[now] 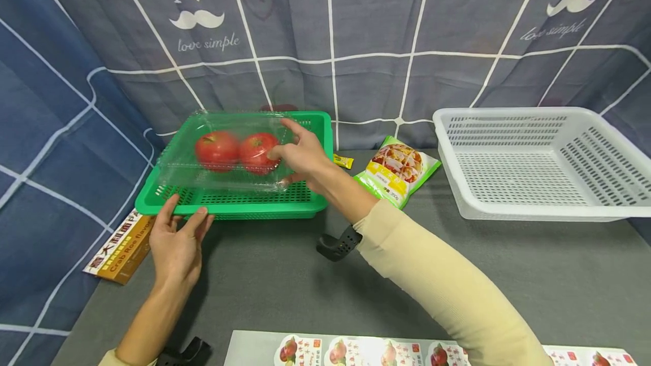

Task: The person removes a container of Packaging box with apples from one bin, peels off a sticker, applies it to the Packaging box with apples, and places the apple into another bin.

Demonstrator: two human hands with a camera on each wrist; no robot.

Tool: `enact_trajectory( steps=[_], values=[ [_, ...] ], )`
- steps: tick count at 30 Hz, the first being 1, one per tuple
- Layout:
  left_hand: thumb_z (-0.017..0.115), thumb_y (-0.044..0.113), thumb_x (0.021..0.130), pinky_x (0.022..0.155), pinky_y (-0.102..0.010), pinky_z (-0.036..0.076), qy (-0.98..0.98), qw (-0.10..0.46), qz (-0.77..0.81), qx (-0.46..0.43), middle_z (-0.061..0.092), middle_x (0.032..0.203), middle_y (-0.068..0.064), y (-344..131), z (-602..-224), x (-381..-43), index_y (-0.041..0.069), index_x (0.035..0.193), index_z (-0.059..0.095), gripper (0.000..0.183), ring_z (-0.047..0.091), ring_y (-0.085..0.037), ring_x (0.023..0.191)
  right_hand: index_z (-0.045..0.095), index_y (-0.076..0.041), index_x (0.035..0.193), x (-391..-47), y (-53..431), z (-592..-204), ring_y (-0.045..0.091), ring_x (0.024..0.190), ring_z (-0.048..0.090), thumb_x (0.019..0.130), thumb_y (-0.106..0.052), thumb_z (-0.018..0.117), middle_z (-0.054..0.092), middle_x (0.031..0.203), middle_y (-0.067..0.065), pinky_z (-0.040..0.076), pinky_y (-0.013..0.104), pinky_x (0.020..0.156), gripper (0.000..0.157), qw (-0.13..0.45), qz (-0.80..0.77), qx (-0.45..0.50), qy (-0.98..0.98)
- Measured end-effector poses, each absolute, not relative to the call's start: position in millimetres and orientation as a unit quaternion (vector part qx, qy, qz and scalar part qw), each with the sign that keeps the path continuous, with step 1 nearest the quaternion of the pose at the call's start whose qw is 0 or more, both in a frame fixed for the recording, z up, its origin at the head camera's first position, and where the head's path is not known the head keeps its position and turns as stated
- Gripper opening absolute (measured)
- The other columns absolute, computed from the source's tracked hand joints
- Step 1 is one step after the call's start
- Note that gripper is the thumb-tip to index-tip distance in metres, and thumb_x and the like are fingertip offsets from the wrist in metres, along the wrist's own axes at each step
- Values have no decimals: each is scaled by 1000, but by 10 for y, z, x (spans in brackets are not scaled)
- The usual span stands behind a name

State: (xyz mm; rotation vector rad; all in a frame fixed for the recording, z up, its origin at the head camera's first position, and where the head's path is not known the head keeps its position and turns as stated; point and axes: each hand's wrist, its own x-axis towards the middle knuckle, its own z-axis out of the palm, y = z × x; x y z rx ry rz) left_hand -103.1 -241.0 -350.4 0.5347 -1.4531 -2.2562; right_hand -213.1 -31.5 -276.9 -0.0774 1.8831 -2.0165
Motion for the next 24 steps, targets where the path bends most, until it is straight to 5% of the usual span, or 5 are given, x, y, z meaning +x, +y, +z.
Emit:
enact_trajectory(
  steps=[9, 17, 24],
  values=[
    [61, -17, 87, 82, -26, 54, -507, 201, -815, 194, 28, 110, -4, -2435, -3504, -1061, 8, 151, 35, 73, 61, -13, 80, 41, -34, 150, -1959, -92, -2553, 25, 90, 48, 86, 1, 66, 43, 131, 10, 51, 32, 48, 77, 194, -734, -36, 650],
    [63, -17, 86, 75, -26, 56, -494, 221, -821, 182, 40, 109, -11, -2426, -3515, -1079, 6, 141, 44, 63, 62, -14, 80, 44, -39, 147, -1803, 264, -2517, 32, 114, 53, 88, -2, 68, 34, 150, 6, 51, 33, 51, 74, 196, -729, -38, 655],
    [63, -19, 86, 76, -27, 55, -486, 208, -830, 180, 44, 110, -10, -2434, -3528, -1082, 6, 140, 46, 62, 62, -16, 86, 42, -39, 148, -1637, 592, -2537, 29, 112, 59, 87, -3, 67, 34, 153, 7, 53, 34, 53, 75, 176, -721, -45, 669]
  ],
)
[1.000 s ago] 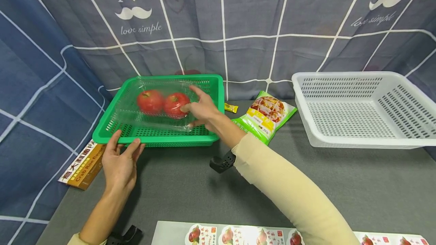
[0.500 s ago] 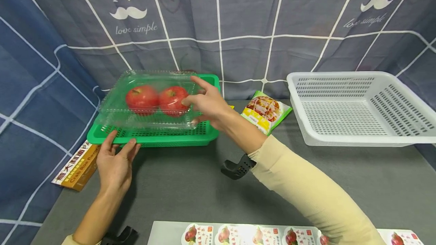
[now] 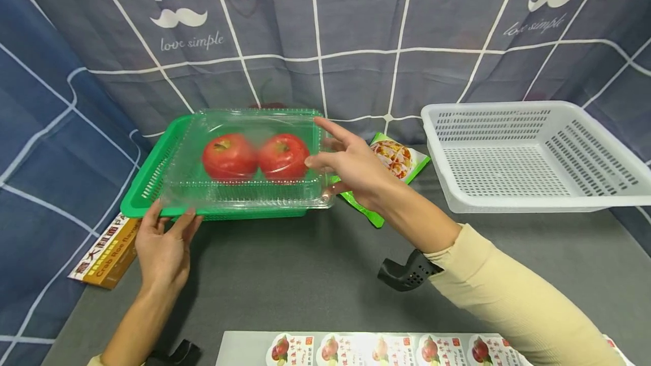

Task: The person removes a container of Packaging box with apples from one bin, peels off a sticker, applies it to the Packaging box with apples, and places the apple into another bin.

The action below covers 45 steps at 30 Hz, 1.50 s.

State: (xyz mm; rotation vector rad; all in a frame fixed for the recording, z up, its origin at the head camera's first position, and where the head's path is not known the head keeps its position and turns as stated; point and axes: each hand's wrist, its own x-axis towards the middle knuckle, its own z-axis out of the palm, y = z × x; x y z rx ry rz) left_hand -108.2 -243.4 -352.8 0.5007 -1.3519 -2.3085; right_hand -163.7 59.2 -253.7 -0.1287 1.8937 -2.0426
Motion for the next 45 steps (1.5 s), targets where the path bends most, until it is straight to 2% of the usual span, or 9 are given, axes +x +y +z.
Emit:
enact_trajectory(
  steps=[7, 11, 24, 28, 31, 33, 36, 40, 45],
  values=[
    [60, -16, 88, 75, -23, 55, -497, 192, -824, 194, 41, 113, -8, -2464, -3536, -1113, 8, 151, 34, 72, 61, -13, 89, 43, -38, 148, -1443, 876, -2569, 26, 115, 58, 86, -3, 67, 36, 150, 3, 52, 34, 53, 75, 158, -712, -38, 683],
    [64, -14, 87, 72, -21, 55, -496, 192, -822, 201, 46, 111, -8, -2468, -3551, -1136, 9, 149, 36, 72, 61, -13, 88, 41, -35, 150, -1340, 1028, -2605, 29, 121, 51, 86, -2, 66, 33, 151, 5, 52, 36, 55, 76, 152, -712, -36, 685],
    [64, -19, 84, 79, -27, 55, -481, 198, -833, 190, 39, 109, -11, -2471, -3589, -1128, 6, 148, 37, 74, 64, -17, 86, 33, -32, 154, -849, 1533, -2783, 37, 136, 34, 88, -5, 69, 16, 160, 13, 54, 38, 50, 80, 151, -709, -39, 688],
    [63, -20, 84, 78, -27, 55, -481, 198, -833, 190, 41, 107, -11, -2478, -3590, -1125, 7, 147, 38, 72, 65, -18, 87, 28, -30, 156, -693, 1701, -2843, 35, 129, 46, 91, -7, 67, 13, 160, 16, 54, 42, 49, 79, 157, -717, -54, 677],
    [62, -18, 86, 81, -27, 54, -489, 190, -830, 192, 38, 110, -10, -2478, -3584, -1123, 8, 148, 38, 72, 65, -17, 88, 26, -30, 157, -584, 1851, -2903, 26, 119, 57, 95, -8, 64, 14, 160, 15, 53, 36, 51, 76, 162, -710, -55, 683],
    [62, -18, 86, 82, -27, 54, -492, 186, -829, 193, 36, 111, -10, -2476, -3581, -1122, 9, 149, 37, 72, 65, -16, 88, 26, -32, 156, -517, 1946, -2949, 22, 119, 58, 96, -9, 64, 15, 160, 14, 51, 32, 52, 75, 163, -701, -50, 692],
    [61, -19, 86, 82, -27, 54, -488, 190, -831, 191, 35, 110, -10, -2473, -3584, -1123, 9, 148, 38, 72, 65, -17, 87, 28, -34, 155, -427, 2060, -3045, 9, 125, 48, 96, -10, 63, 15, 160, 9, 48, 29, 55, 73, 156, -687, -33, 709],
    [60, -18, 87, 82, -27, 54, -489, 195, -830, 186, 34, 109, -9, -2478, -3591, -1119, 8, 147, 39, 70, 64, -17, 86, 27, -34, 156, -332, 2165, -3195, 10, 122, 48, 97, -8, 61, 17, 159, 7, 44, 30, 55, 73, 147, -679, -19, 719],
    [60, -18, 87, 82, -26, 54, -491, 196, -829, 183, 33, 107, -8, -2479, -3600, -1113, 8, 147, 38, 69, 64, -16, 87, 25, -35, 156, -290, 2234, -3337, 14, 116, 57, 99, -8, 58, 18, 158, 8, 41, 30, 55, 72, 160, -675, -11, 720]
  ],
)
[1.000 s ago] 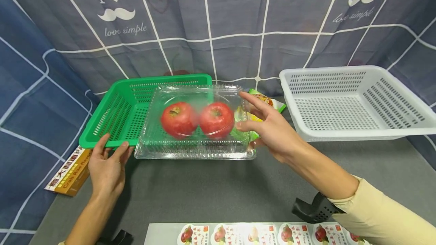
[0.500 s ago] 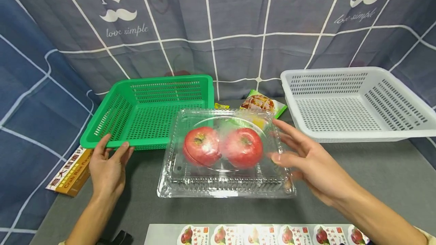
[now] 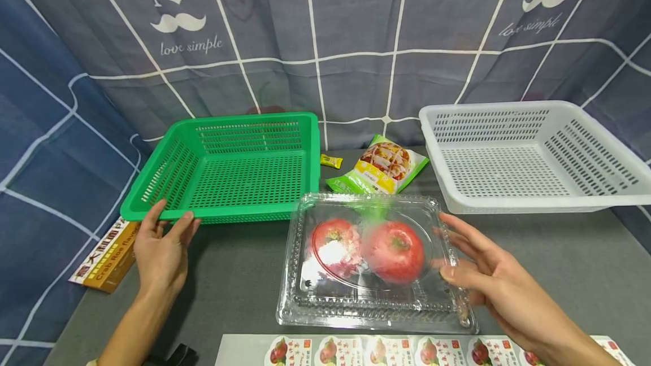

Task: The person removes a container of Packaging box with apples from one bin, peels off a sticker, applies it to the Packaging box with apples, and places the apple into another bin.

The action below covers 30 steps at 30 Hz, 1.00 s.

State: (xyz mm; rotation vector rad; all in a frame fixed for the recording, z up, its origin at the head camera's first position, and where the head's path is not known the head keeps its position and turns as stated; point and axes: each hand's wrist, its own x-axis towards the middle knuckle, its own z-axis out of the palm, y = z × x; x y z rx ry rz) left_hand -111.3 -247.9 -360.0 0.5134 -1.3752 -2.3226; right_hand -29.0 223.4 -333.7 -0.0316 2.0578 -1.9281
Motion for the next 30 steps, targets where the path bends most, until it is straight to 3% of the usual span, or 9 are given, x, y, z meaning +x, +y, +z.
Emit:
enact_trajectory(
  steps=[13, 17, 23, 30],
  values=[
    [63, -14, 87, 85, -25, 52, -511, 189, -817, 187, 29, 113, -5, -2470, -3587, -1113, 8, 148, 37, 70, 62, -14, 91, 21, -32, 157, -313, 2339, -3584, 14, 120, 56, 100, -7, 55, 14, 159, 12, 41, 28, 54, 71, 177, -683, -32, 708],
    [63, -13, 89, 86, -25, 52, -522, 186, -811, 188, 30, 113, -6, -2470, -3593, -1111, 9, 149, 36, 70, 61, -14, 92, 21, -34, 157, -290, 2443, -3611, 5, 122, 52, 100, -10, 56, 12, 160, 9, 43, 30, 58, 71, 190, -664, -24, 723],
    [59, -16, 89, 84, -26, 53, -512, 194, -817, 184, 35, 110, -8, -2462, -3603, -1111, 9, 148, 38, 67, 62, -15, 90, 20, -34, 157, -277, 2524, -3667, 7, 120, 54, 100, -12, 56, 8, 161, 11, 48, 35, 68, 71, 212, -659, -3, 722],
    [59, -16, 89, 82, -25, 53, -510, 193, -818, 182, 33, 109, -7, -2469, -3581, -1102, 7, 149, 36, 69, 63, -14, 84, 18, -31, 158, -413, 2484, -3717, 8, 116, 58, 99, -12, 58, 2, 161, 22, 47, 33, 59, 74, 200, -668, -1, 717]
  ],
)
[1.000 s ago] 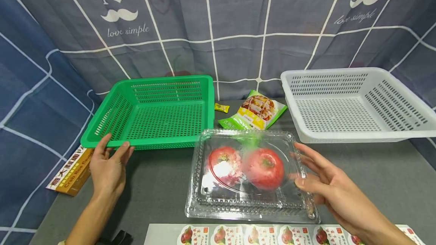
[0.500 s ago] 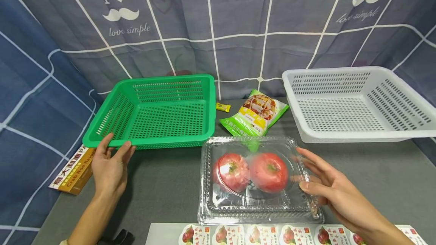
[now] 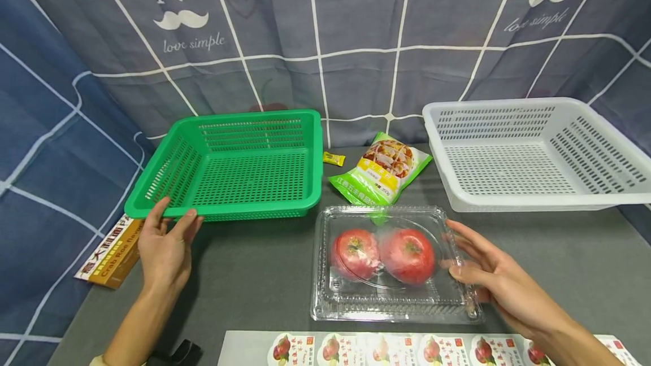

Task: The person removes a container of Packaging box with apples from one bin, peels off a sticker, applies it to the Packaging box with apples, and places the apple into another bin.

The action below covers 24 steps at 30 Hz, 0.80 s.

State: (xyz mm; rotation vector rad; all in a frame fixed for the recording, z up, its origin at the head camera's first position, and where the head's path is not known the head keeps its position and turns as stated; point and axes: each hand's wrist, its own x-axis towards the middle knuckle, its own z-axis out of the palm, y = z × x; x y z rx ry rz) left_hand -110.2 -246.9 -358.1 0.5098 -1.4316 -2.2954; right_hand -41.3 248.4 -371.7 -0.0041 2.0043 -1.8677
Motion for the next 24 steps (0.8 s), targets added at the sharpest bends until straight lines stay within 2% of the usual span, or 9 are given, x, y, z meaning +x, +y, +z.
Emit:
enact_trajectory(
  steps=[7, 8, 11, 14, 15, 17, 19, 22, 24],
  values=[
    [59, -17, 89, 81, -24, 54, -505, 200, -821, 176, 34, 106, -8, -2455, -3594, -1100, 6, 149, 37, 68, 64, -14, 83, 16, -33, 159, -479, 2481, -3704, 6, 116, 56, 100, -13, 56, 0, 161, 21, 47, 36, 63, 73, 193, -660, -8, 726],
    [59, -17, 88, 81, -24, 54, -504, 201, -821, 175, 34, 106, -8, -2456, -3596, -1098, 6, 148, 37, 68, 64, -14, 83, 16, -33, 158, -484, 2473, -3698, 6, 120, 52, 100, -14, 56, 0, 161, 20, 47, 37, 64, 73, 191, -658, -5, 728],
    [60, -17, 88, 80, -25, 54, -502, 207, -822, 173, 37, 104, -9, -2458, -3601, -1095, 7, 145, 41, 65, 64, -15, 81, 17, -36, 158, -490, 2440, -3677, 19, 135, 35, 100, -17, 58, 1, 162, 18, 47, 37, 61, 74, 186, -652, 3, 735],
    [61, -18, 87, 79, -26, 55, -492, 209, -827, 176, 39, 101, -10, -2461, -3604, -1096, 8, 140, 45, 62, 65, -17, 79, 17, -38, 158, -484, 2409, -3646, 33, 140, 18, 99, -19, 59, 1, 162, 18, 47, 39, 63, 75, 187, -645, 12, 741],
    [61, -19, 86, 79, -26, 55, -487, 209, -829, 178, 40, 99, -10, -2462, -3604, -1098, 9, 139, 47, 61, 65, -17, 78, 17, -37, 158, -481, 2403, -3643, 36, 139, 20, 99, -19, 60, 2, 162, 19, 48, 40, 62, 75, 186, -642, 13, 743],
    [62, -18, 86, 78, -26, 55, -483, 205, -832, 179, 39, 99, -10, -2464, -3600, -1098, 9, 137, 46, 60, 66, -17, 78, 17, -37, 158, -471, 2395, -3638, 34, 135, 31, 99, -19, 60, 3, 162, 21, 49, 40, 62, 75, 184, -638, 12, 747],
    [62, -18, 86, 78, -26, 55, -480, 202, -834, 181, 39, 99, -10, -2464, -3594, -1100, 10, 137, 46, 60, 66, -17, 78, 17, -37, 158, -464, 2390, -3634, 33, 132, 35, 99, -20, 60, 4, 161, 22, 49, 40, 63, 75, 182, -635, 13, 751],
    [62, -17, 87, 78, -26, 55, -482, 197, -834, 184, 38, 98, -10, -2465, -3585, -1100, 10, 138, 45, 60, 66, -17, 79, 17, -37, 158, -461, 2386, -3629, 35, 134, 33, 99, -21, 60, 4, 161, 23, 48, 41, 66, 74, 182, -633, 14, 752],
    [63, -16, 87, 78, -26, 55, -485, 192, -833, 182, 42, 98, -10, -2469, -3586, -1096, 11, 140, 43, 62, 66, -18, 80, 17, -39, 158, -459, 2380, -3621, 40, 137, 25, 99, -23, 60, 4, 161, 23, 47, 41, 68, 74, 184, -631, 17, 753]
  ],
)
